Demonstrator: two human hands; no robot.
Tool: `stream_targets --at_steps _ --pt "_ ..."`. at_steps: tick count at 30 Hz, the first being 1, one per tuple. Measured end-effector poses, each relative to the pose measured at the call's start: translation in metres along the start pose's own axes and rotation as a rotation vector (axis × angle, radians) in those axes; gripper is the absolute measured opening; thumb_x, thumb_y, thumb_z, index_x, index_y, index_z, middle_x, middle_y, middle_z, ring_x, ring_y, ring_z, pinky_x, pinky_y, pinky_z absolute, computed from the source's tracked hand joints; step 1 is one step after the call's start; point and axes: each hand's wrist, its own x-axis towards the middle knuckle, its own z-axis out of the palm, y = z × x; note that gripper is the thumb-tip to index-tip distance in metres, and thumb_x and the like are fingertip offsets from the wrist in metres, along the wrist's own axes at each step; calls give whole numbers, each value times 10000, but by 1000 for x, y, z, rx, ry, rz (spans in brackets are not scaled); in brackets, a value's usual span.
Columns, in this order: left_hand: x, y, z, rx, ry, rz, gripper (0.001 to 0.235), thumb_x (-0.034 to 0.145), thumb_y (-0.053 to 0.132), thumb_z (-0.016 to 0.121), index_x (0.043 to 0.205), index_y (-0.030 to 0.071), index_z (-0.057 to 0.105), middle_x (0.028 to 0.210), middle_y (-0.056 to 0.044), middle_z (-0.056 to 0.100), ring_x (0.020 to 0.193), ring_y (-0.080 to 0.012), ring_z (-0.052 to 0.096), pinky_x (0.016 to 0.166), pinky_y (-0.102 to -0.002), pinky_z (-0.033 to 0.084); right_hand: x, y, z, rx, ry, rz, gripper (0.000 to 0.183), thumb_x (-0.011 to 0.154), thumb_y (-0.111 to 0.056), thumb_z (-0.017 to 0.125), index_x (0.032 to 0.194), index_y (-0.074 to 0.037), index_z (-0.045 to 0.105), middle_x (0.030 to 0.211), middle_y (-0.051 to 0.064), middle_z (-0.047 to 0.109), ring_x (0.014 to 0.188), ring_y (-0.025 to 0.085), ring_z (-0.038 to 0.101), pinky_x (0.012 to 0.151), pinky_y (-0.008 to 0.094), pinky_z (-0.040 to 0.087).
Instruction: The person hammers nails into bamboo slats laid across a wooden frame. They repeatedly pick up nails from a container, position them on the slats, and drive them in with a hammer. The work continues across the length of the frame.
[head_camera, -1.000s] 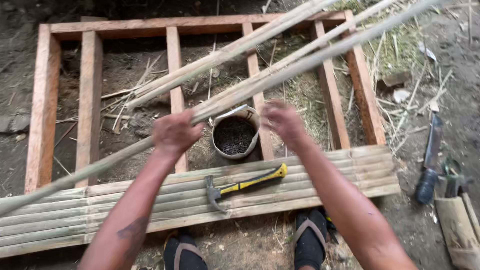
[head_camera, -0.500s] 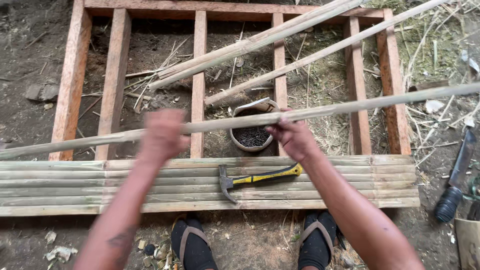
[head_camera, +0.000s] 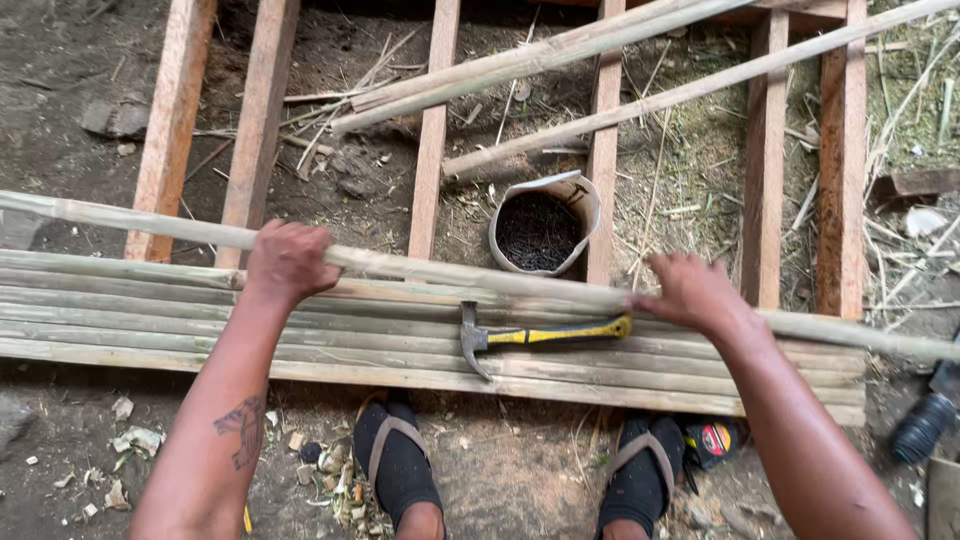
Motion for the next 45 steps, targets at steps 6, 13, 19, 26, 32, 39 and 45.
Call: stream_targets --at_steps 6,13,19,26,32,39,45 --pt "12 36 -47 -308 -445 -119 604 894 448 680 1386 107 607 1251 -161 621 1270 -260 516 1182 -491 332 -1 26 63 433 -197 291 458 964 -501 655 1039 -58 741 915 196 770 843 320 740 802 454 555" --pt "90 199 -33 -739 -508 -304 595 1029 567 437 929 33 678 813 -101 690 740 -277 689 695 -477 584 25 -35 81 588 314 -133 222 940 -285 740 926 -65 712 906 117 697 894 265 639 838 427 497" --pt "135 208 4 -874 70 -408 372 998 301 521 811 27 690 755 -219 697 692 -353 687 673 -514 533 30 -42 87 368 146 198 479 938 -542 676 1156 -115 650 1204 124 585 1196 291 508 1059 546 304" --pt "119 182 -5 -886 18 -388 381 1030 348 456 852 77 657 745 -162 681 698 -329 685 687 -512 545 5 28 97 435 169 171 503 932 -577 646 1120 -114 700 1137 143 668 1174 314 556 1069 587 298" --pt "55 196 27 -655 -377 -231 617 1116 467 351 698 74 576 684 -113 585 665 -283 587 664 -427 545 2 55 131 445 178 358 501 978 -579 639 948 -81 684 948 121 702 985 300 640 1009 508 406" --pt "52 124 51 -525 -50 -253 565 1071 250 373 508 204 389 385 57 348 323 -117 292 359 -386 378 -3 67 114 276 418 138 451 1035 -518 552 1163 -95 640 1097 115 636 1060 269 556 1035 487 316" --pt "34 47 25 151 521 -268 354 961 381 534 662 199 590 728 0 618 696 -133 567 666 -315 489 -6 65 105 94 421 347 418 1060 -464 474 1206 -121 662 1124 148 634 1131 303 536 1019 532 275"
